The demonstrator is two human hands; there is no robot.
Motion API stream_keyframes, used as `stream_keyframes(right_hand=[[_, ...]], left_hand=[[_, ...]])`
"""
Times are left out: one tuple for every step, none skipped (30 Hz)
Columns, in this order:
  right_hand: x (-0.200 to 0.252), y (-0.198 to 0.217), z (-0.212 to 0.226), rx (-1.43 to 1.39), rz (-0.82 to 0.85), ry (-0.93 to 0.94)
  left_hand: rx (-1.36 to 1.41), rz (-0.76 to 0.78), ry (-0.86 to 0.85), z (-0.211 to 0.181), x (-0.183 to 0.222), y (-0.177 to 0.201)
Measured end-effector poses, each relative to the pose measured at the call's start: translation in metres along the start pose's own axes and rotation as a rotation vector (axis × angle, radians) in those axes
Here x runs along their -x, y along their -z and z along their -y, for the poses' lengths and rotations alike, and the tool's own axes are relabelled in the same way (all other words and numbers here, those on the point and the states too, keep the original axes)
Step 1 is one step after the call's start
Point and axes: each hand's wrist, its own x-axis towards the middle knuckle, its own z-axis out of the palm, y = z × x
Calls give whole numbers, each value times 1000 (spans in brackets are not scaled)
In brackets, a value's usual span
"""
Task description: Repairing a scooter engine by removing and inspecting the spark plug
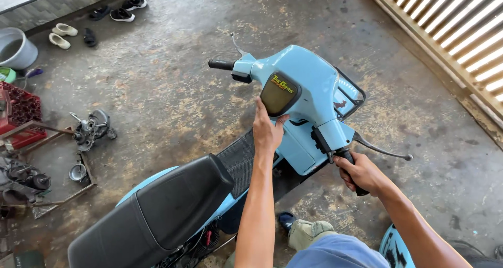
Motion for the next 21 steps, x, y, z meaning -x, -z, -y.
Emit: stream_keyframes(right_hand=[[4, -5, -5, 0, -1, -5], [2, -6, -5, 0, -4, -7], [1, -8, -5, 1, -7, -9], [1, -10, -1, 7, -1, -1], [2, -12, 3, -17, 3, 14], [8, -14, 3, -49, -4, 16], [7, -16, -2, -52, -11, 10], [5, -13, -4, -55, -15, 16], [3, -11, -6, -57, -20, 23], [4, -10, -10, -48, -18, 18], [6, -10, -14, -48, -20, 15], [-1, -12, -12, -54, -15, 26], [-5, -9, -12, -52, -6, 37], [-5, -10, -18, -57, -19, 25], [-5, -10, -25, -61, -32, 12], [3, -12, -24, -57, -41, 3], [10, -14, -22, -46, -41, 9], [6, -17, -15, -33, -38, 33], [-1, -20, -11, -28, -43, 40], [3, -21, -16, -37, -51, 33], [8, -22, -23, -45, -59, 26]], left_hand=[[0, 4, 3, 7, 2, -2], [-11, -7, -10, 12, -2, -3], [-22, -17, -23, 16, -5, -5], [-20, -28, -24, 12, -4, 0], [4, -38, -54, 7, -3, 4], [28, -29, -83, 3, 1, 5], [29, -19, -83, 6, 1, 3], [37, -32, -96, 6, -1, -1], [46, -45, -109, 7, -3, -5], [52, -47, -101, 6, -1, -5], [49, -35, -94, 4, 1, -4], [36, -33, -97, 2, -6, 2], [33, -46, -100, 8, -9, -3], [26, -45, -118, 15, -10, -9], [19, -44, -135, 22, -11, -15], [27, -34, -131, 23, -5, -16], [44, -60, -160, 24, 0, -16], [59, -100, -201, 25, -8, -14], [67, -104, -207, 26, -14, -11], [68, -118, -217, 29, -8, -13], [69, -133, -227, 33, -1, -16]])
